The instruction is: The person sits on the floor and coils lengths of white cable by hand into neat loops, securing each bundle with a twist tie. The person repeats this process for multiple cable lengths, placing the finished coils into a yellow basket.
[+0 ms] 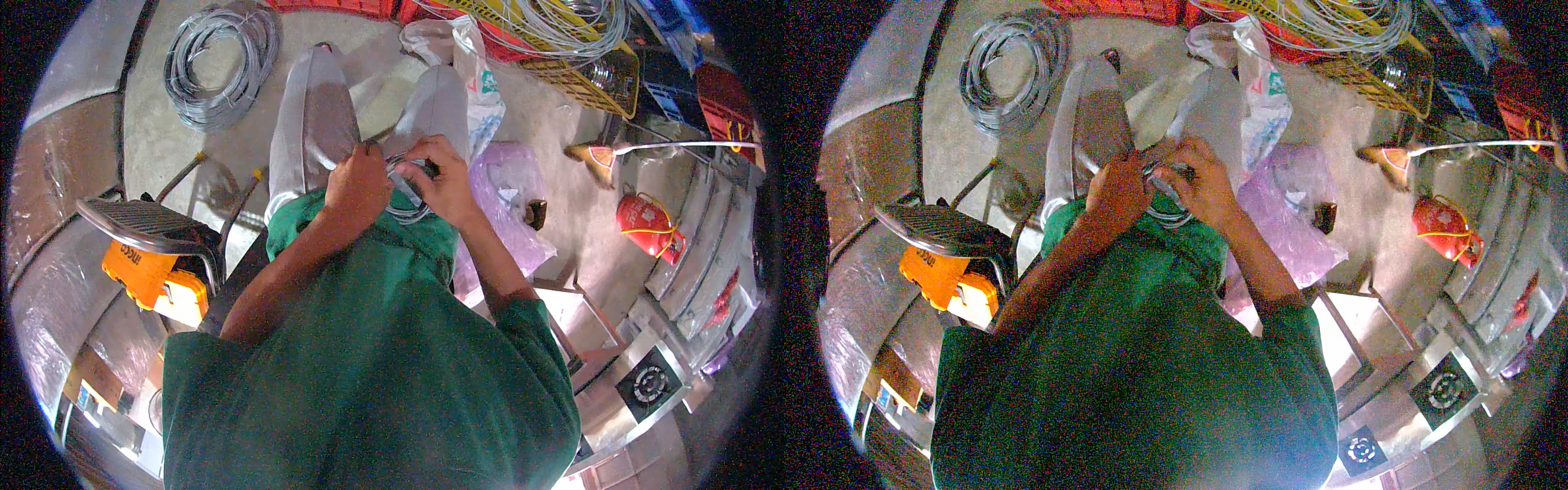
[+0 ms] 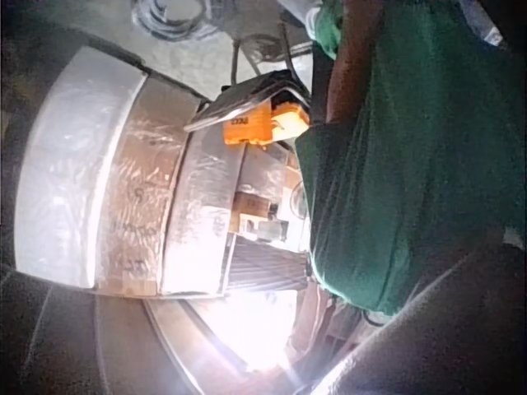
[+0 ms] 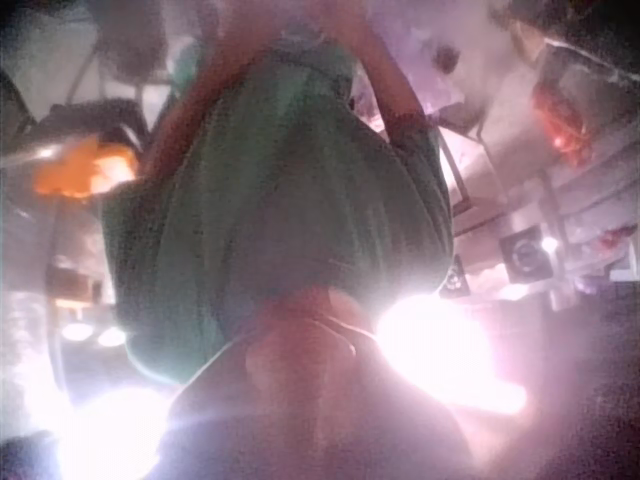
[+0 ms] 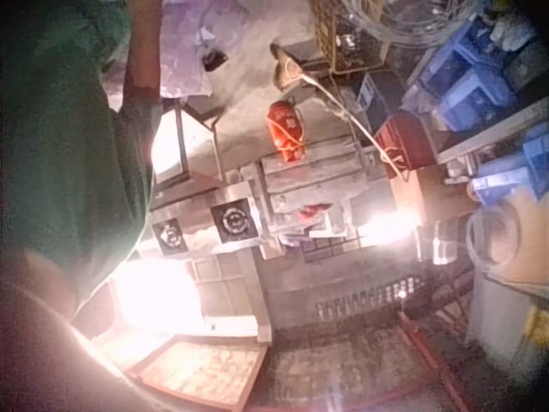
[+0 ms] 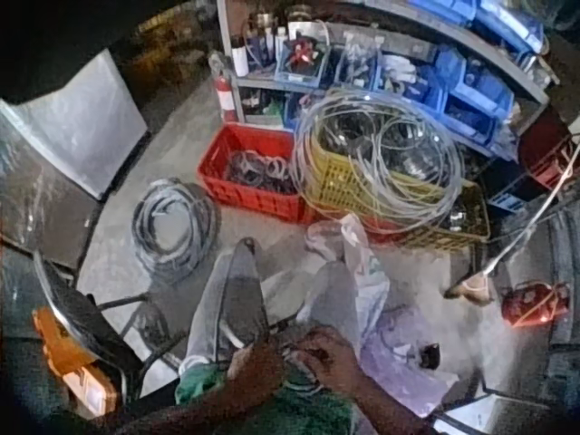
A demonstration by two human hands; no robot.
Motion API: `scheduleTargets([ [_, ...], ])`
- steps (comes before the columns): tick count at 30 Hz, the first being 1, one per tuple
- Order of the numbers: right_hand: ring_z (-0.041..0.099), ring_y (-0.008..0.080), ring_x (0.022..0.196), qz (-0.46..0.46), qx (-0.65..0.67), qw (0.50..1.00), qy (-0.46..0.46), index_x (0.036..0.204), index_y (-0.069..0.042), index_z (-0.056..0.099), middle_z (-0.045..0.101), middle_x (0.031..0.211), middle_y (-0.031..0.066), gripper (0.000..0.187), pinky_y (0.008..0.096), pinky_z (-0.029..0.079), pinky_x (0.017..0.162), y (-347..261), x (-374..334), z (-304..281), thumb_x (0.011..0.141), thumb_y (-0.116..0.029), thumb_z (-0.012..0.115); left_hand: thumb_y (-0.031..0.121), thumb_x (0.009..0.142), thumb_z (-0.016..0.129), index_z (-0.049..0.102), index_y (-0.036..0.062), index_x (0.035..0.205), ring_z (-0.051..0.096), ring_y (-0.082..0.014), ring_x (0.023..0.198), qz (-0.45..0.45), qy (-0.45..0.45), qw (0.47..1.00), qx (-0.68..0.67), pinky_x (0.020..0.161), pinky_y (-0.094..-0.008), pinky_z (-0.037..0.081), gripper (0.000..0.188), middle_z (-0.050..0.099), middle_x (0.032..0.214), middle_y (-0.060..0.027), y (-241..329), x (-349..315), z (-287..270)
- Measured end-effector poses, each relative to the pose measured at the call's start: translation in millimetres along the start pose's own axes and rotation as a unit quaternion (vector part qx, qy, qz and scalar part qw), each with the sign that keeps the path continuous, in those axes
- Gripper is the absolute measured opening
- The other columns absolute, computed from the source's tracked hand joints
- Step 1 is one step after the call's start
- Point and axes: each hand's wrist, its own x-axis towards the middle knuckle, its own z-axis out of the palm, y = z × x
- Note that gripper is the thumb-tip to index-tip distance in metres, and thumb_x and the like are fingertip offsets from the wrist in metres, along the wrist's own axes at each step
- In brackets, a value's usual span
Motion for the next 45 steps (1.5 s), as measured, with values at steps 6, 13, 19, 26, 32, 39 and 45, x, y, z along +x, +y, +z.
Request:
scheduleTargets([
  [6,0.060,0.0314,0.092,-0.035,-0.062,0.997,0.006,0.091,-0.003,0.063,0.059,0.096,0.0147,0.020,0.0380,0.049,0.080,2,-5,-3,0.076,-0.005,0.075,0.012,0.083,0.061,0.052,-0.0045,0.104,0.067,-0.0408,0.086,-0.021,-0.023,0.999,0.038,0.073,-0.0466,0.057,0.029,0.060,0.100,-0.0236,10,5,4],
  [13,0.057,0.0393,0.100,-0.021,-0.092,0.995,0.014,0.104,-0.006,0.060,0.058,0.107,0.0186,0.028,0.0439,0.049,0.087,15,-9,12,0.077,-0.002,0.070,0.011,0.086,0.059,0.052,-0.0046,0.105,0.068,-0.0403,0.086,-0.015,-0.046,0.995,0.092,0.071,-0.0459,0.058,0.025,0.061,0.101,-0.0238,9,16,14],
  [19,0.060,0.0358,0.093,0.055,-0.035,0.996,0.066,0.096,-0.006,0.063,0.058,0.098,0.0159,0.023,0.0414,0.051,0.081,14,-11,25,0.076,0.002,0.070,0.009,0.086,0.058,0.053,-0.0046,0.105,0.067,-0.0406,0.091,-0.011,-0.048,0.993,0.110,0.075,-0.0474,0.057,0.024,0.061,0.103,-0.0246,13,24,6],
  [26,0.059,0.0360,0.095,-0.004,-0.068,0.996,0.063,0.096,-0.006,0.066,0.060,0.097,0.0161,0.017,0.0432,0.050,0.083,8,-10,6,0.079,-0.004,0.068,0.011,0.086,0.058,0.054,-0.0051,0.103,0.066,-0.0436,0.089,0.006,-0.024,0.991,0.131,0.076,-0.0507,0.055,0.023,0.062,0.098,-0.0270,24,33,2],
  [32,0.055,0.0377,0.100,0.004,-0.080,0.996,0.032,0.102,-0.006,0.063,0.058,0.101,0.0184,0.023,0.0449,0.046,0.088,10,-13,7,0.080,-0.006,0.068,0.011,0.085,0.059,0.056,-0.0057,0.099,0.064,-0.0475,0.086,0.069,-0.034,0.992,0.104,0.074,-0.0536,0.053,0.022,0.062,0.093,-0.0286,17,31,-2],
  [39,0.053,0.0399,0.099,-0.002,-0.103,0.994,0.029,0.102,-0.007,0.060,0.055,0.101,0.0199,0.026,0.0457,0.046,0.088,18,-17,10,0.078,-0.008,0.070,0.013,0.081,0.064,0.057,-0.0052,0.096,0.064,-0.0464,0.089,0.072,-0.063,0.990,0.108,0.076,-0.0536,0.052,0.024,0.065,0.091,-0.0300,17,40,4],
  [45,0.052,0.0402,0.098,0.025,-0.097,0.995,-0.001,0.097,-0.005,0.059,0.055,0.100,0.0208,0.023,0.0460,0.046,0.086,23,-17,9,0.079,-0.014,0.070,0.019,0.081,0.069,0.058,-0.0068,0.096,0.063,-0.0480,0.090,0.060,-0.076,0.993,0.074,0.078,-0.0523,0.052,0.032,0.066,0.092,-0.0292,6,35,5],
])
